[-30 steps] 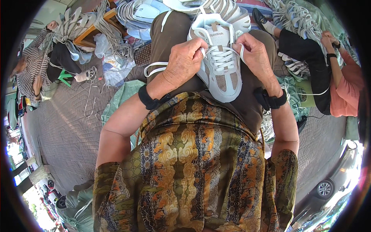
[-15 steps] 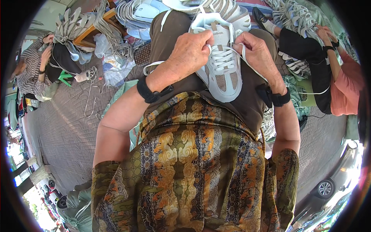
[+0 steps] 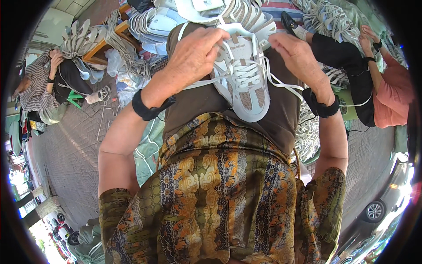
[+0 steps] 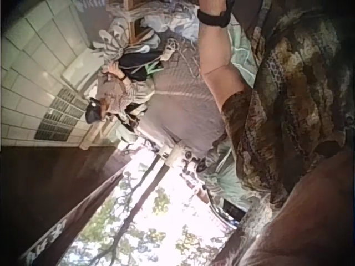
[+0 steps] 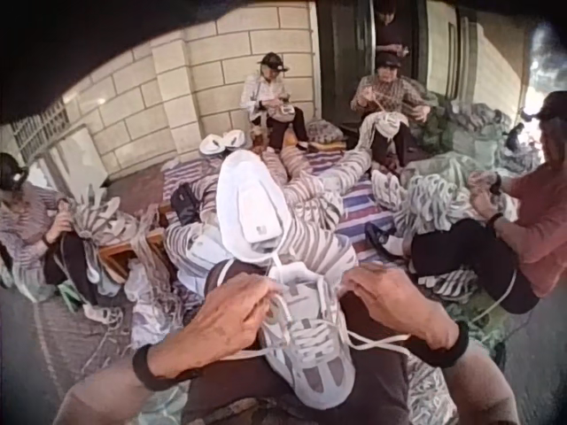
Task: The person threads white shoelaces through the eyelets of a white Reebok sneaker held on their lap. They repeatedly pull the laces through, adjust tension, and tie knots to secure the lacing pattern.
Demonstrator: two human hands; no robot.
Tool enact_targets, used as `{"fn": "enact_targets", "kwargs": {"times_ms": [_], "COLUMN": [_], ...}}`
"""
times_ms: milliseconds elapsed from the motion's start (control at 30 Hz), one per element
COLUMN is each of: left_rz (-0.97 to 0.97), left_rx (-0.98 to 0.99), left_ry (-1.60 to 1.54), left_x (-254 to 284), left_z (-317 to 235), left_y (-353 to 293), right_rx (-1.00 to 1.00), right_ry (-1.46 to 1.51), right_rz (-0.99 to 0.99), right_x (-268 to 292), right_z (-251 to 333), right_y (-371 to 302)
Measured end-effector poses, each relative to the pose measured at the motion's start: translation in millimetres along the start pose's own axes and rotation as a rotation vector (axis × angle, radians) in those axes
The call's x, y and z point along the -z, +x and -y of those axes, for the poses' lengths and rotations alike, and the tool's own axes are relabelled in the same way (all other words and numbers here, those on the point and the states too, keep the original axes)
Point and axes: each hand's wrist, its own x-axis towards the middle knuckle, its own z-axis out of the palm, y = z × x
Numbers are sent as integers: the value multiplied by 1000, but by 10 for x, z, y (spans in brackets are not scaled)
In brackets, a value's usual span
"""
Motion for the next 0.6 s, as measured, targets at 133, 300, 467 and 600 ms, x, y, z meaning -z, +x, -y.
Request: {"fn": "enact_targets", "kwargs": {"times_ms": [133, 300, 467, 600], "left_rz": [106, 430, 672, 801], "left_rx": [-289, -313, -326, -332], "left_ry": [45, 91, 143, 140], "left_x": [-96, -12, 11, 73], "left_z": [135, 203, 259, 226], "left_y": [185, 302, 447, 573], "right_rx": [255, 464, 567, 693], "right_ry": [-192, -312, -423, -556], "right_rz": [45, 144, 382, 396], "right_x": [209, -128, -23, -93], "right_z": [217, 237, 191, 180], "right_y": [249, 356, 471, 509]}}
